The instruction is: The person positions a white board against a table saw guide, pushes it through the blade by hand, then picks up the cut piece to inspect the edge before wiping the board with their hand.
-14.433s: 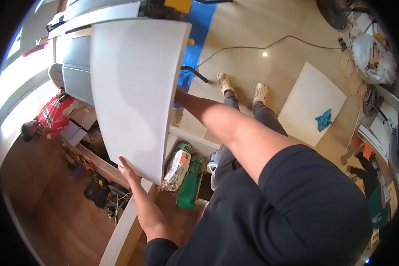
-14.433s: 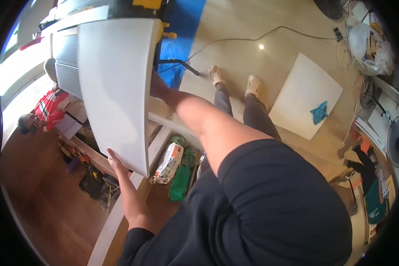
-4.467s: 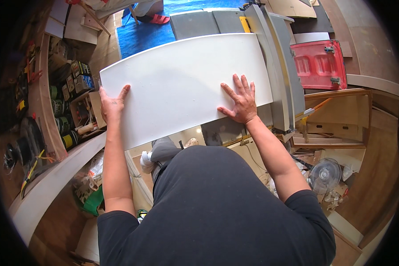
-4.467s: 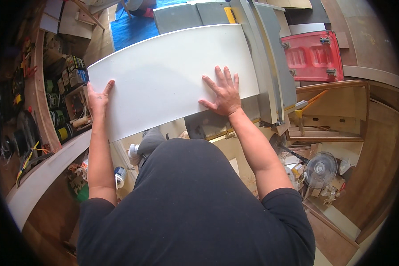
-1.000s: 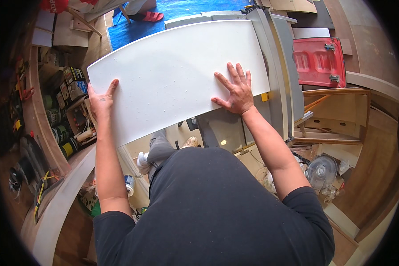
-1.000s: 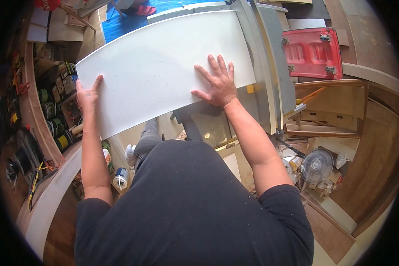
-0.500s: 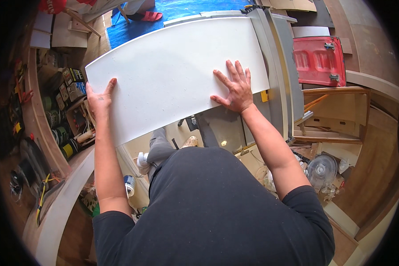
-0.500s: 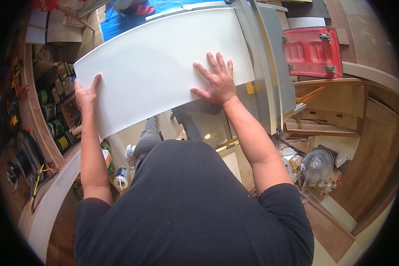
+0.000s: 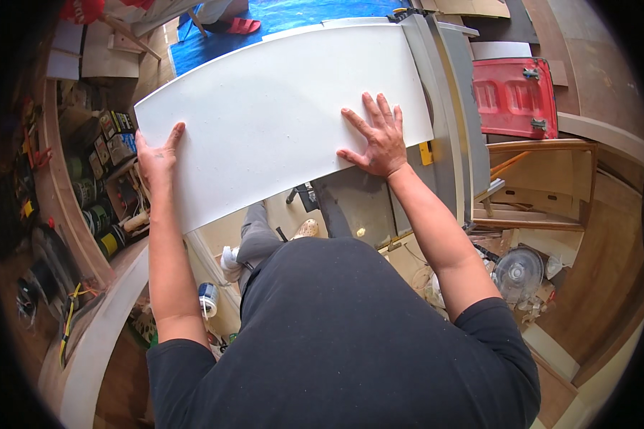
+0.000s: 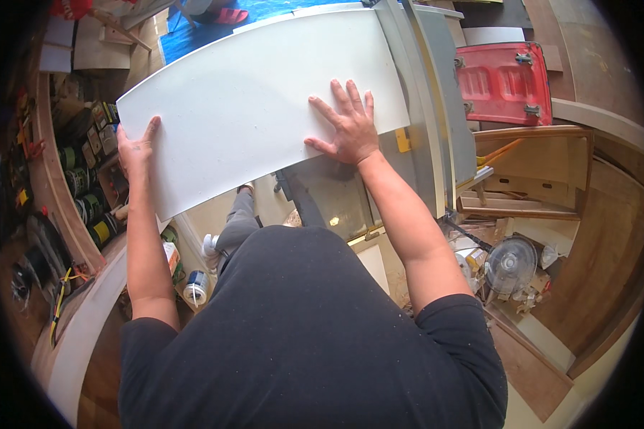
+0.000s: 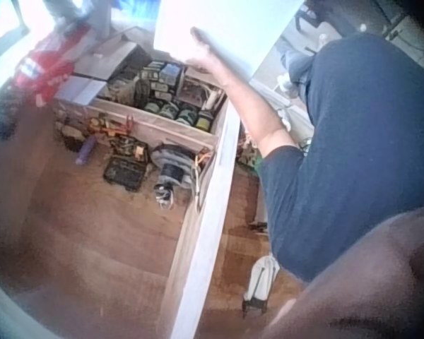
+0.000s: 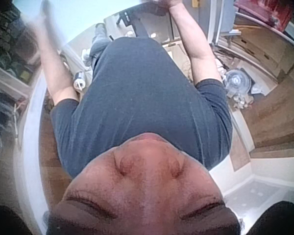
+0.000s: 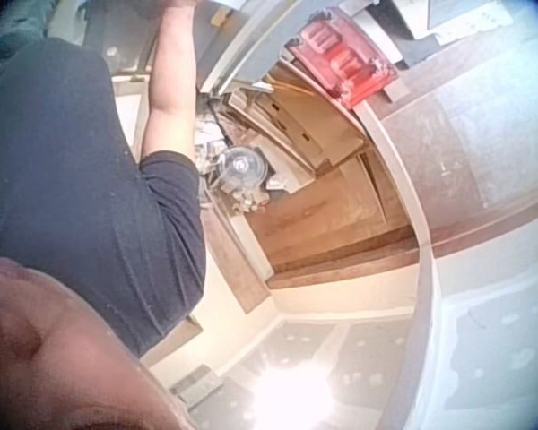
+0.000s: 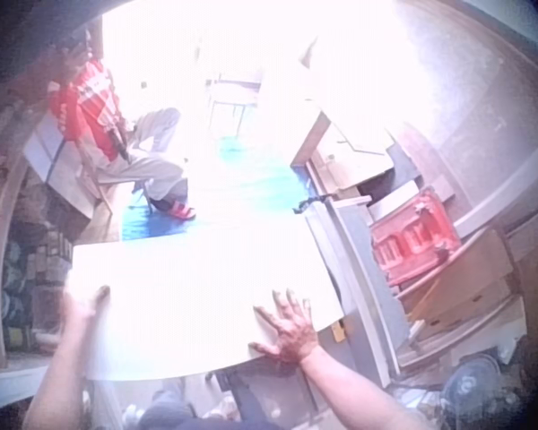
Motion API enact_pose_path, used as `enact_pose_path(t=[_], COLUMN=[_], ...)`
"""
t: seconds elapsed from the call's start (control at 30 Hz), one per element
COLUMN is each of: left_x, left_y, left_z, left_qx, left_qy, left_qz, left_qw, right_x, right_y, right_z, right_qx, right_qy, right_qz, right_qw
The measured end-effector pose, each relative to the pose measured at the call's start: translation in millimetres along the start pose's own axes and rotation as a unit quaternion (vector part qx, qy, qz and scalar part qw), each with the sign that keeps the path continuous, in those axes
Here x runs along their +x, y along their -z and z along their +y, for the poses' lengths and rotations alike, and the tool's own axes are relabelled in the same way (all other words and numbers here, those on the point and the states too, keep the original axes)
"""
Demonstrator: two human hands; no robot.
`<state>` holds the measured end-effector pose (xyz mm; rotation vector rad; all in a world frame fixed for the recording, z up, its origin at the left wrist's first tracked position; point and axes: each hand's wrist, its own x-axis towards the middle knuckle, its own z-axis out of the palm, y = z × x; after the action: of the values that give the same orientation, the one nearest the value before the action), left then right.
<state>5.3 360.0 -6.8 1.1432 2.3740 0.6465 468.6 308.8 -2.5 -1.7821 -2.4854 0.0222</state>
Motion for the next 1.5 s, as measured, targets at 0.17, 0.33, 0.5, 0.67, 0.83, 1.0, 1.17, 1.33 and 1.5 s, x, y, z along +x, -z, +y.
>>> enact_pose_path(t=[0.17, 0.33, 0.5, 0.67, 0.83, 1.0, 1.17, 1.33, 1.5], left_x=[4.3, 4.9, 8.3, 12.2, 13.9, 18.0, 19.0, 25.5, 29.4], left_y=[-2.0, -1.9, -2.2, -2.4, -0.9, -3.0, -5.2, -8.7, -10.0], left_z=[-5.5, -1.1, -2.8, -3.5, 0.4, -2.1, 1.2, -5.4, -6.3], left_qx=[0.011, 0.012, 0.023, 0.017, -0.010, 0.006, 0.017, 0.024, 0.027], left_qy=[-0.002, 0.005, 0.012, 0.011, -0.006, -0.003, 0.001, -0.001, 0.001], left_qz=[0.014, 0.005, 0.003, -0.001, -0.011, 0.007, 0.012, 0.025, 0.024], left_qw=[1.000, 1.000, 1.000, 1.000, 1.000, 1.000, 1.000, 0.999, 0.999], right_x=[3.0, 3.3, 5.7, 8.7, 12.0, 15.9, 17.2, 21.0, 22.7], right_y=[-0.7, -1.2, -1.8, -2.8, -3.4, -3.6, -3.1, -2.5, -3.4], right_z=[-0.6, 0.1, 0.1, 0.2, 1.3, 0.6, 1.9, 0.9, 1.3], right_qx=[0.002, 0.001, 0.003, -0.002, -0.009, -0.009, -0.007, -0.003, 0.000], right_qy=[0.001, -0.003, -0.005, -0.002, 0.000, 0.002, 0.001, 0.003, 0.001], right_qz=[0.002, 0.001, -0.002, -0.002, 0.001, 0.002, 0.007, 0.010, 0.015], right_qw=[1.000, 1.000, 1.000, 1.000, 1.000, 1.000, 1.000, 1.000, 1.000])
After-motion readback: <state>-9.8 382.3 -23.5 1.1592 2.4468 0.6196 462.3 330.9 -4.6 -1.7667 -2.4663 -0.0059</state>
